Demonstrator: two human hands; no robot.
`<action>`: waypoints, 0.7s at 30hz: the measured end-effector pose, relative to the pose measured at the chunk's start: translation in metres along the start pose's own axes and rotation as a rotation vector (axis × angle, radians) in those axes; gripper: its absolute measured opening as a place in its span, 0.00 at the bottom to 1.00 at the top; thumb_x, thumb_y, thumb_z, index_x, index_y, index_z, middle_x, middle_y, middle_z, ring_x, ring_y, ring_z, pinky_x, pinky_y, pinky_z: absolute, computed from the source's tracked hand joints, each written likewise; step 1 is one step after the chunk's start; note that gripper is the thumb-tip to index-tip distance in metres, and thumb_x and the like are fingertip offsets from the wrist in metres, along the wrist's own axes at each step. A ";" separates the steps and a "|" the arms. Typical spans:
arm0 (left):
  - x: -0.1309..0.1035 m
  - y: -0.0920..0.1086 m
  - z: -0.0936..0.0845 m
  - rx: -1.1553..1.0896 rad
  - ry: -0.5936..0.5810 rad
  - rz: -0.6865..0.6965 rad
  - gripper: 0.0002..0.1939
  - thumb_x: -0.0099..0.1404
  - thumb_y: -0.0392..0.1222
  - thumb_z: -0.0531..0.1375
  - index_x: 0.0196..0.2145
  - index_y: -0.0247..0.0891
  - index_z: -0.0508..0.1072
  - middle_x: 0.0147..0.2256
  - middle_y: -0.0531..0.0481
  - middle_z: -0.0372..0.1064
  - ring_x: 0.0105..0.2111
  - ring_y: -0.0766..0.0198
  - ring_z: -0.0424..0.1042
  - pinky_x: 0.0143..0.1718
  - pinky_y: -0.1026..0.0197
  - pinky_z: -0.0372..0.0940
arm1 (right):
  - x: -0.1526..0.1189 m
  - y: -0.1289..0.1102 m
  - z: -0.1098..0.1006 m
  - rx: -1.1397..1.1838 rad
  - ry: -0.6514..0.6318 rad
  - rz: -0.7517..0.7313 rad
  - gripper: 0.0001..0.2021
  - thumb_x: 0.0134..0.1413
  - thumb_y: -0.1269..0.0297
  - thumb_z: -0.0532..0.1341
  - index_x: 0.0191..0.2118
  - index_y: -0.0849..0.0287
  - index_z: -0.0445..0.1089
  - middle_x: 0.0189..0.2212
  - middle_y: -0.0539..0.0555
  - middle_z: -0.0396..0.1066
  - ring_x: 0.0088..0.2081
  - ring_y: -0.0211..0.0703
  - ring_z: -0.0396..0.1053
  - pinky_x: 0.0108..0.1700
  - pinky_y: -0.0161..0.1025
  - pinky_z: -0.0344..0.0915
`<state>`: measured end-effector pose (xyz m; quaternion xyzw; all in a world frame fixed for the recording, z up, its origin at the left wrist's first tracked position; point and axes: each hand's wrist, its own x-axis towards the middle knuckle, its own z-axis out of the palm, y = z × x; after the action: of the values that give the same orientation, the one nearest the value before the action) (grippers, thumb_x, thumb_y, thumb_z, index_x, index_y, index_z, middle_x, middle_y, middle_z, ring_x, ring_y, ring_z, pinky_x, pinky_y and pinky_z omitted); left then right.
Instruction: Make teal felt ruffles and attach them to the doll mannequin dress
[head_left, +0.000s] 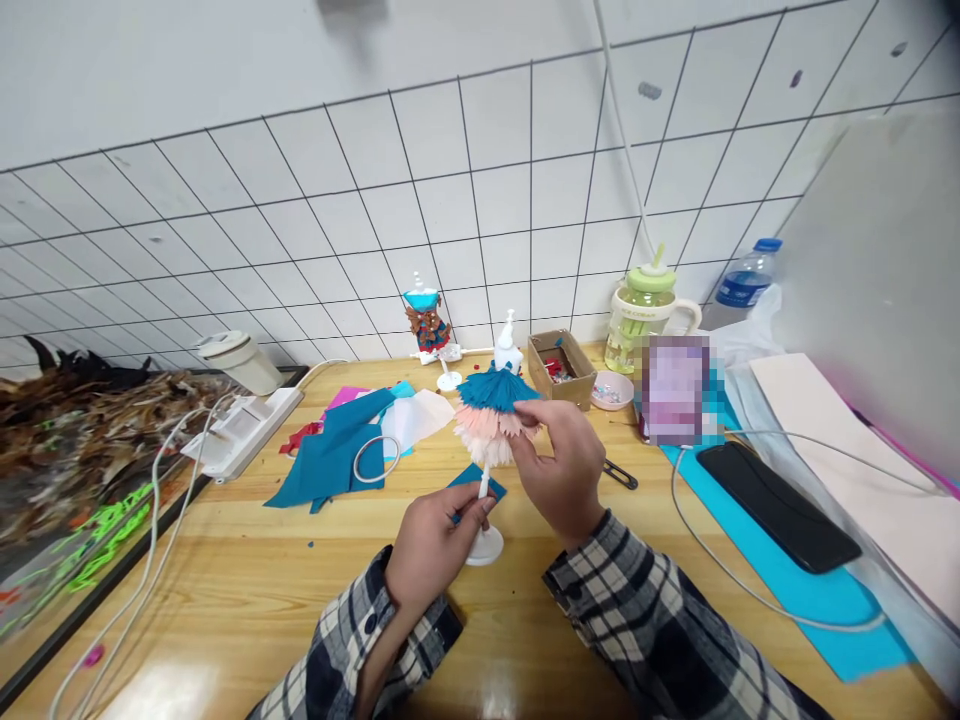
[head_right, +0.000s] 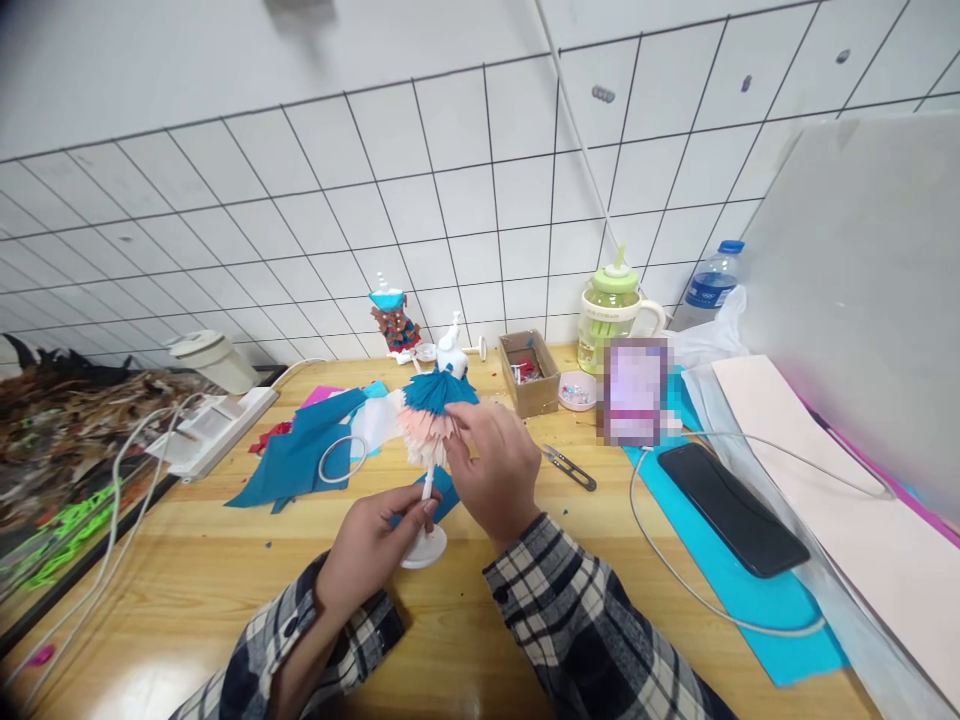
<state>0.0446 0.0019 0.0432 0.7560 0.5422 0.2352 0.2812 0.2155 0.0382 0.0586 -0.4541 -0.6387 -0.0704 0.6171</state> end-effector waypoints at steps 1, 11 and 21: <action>0.000 -0.001 0.000 -0.006 0.008 -0.005 0.15 0.67 0.48 0.53 0.30 0.40 0.74 0.24 0.55 0.72 0.26 0.67 0.70 0.30 0.67 0.59 | 0.000 0.000 -0.001 -0.020 0.002 -0.006 0.11 0.54 0.70 0.61 0.43 0.55 0.70 0.35 0.54 0.71 0.39 0.43 0.69 0.43 0.40 0.67; 0.001 -0.004 -0.001 0.051 0.031 -0.012 0.16 0.67 0.49 0.53 0.28 0.40 0.72 0.24 0.55 0.72 0.26 0.66 0.69 0.28 0.67 0.56 | -0.006 -0.003 0.001 -0.123 -0.075 -0.161 0.06 0.54 0.70 0.62 0.37 0.54 0.74 0.32 0.51 0.75 0.35 0.39 0.70 0.39 0.37 0.63; 0.004 -0.009 -0.005 0.039 0.063 -0.038 0.14 0.67 0.48 0.54 0.29 0.41 0.73 0.25 0.57 0.73 0.26 0.68 0.70 0.29 0.67 0.57 | -0.005 -0.003 -0.001 -0.068 -0.033 -0.164 0.11 0.52 0.71 0.61 0.43 0.58 0.72 0.32 0.53 0.75 0.33 0.41 0.69 0.37 0.38 0.62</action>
<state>0.0370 0.0091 0.0409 0.7433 0.5693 0.2429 0.2538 0.2135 0.0329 0.0560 -0.4222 -0.6811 -0.1349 0.5828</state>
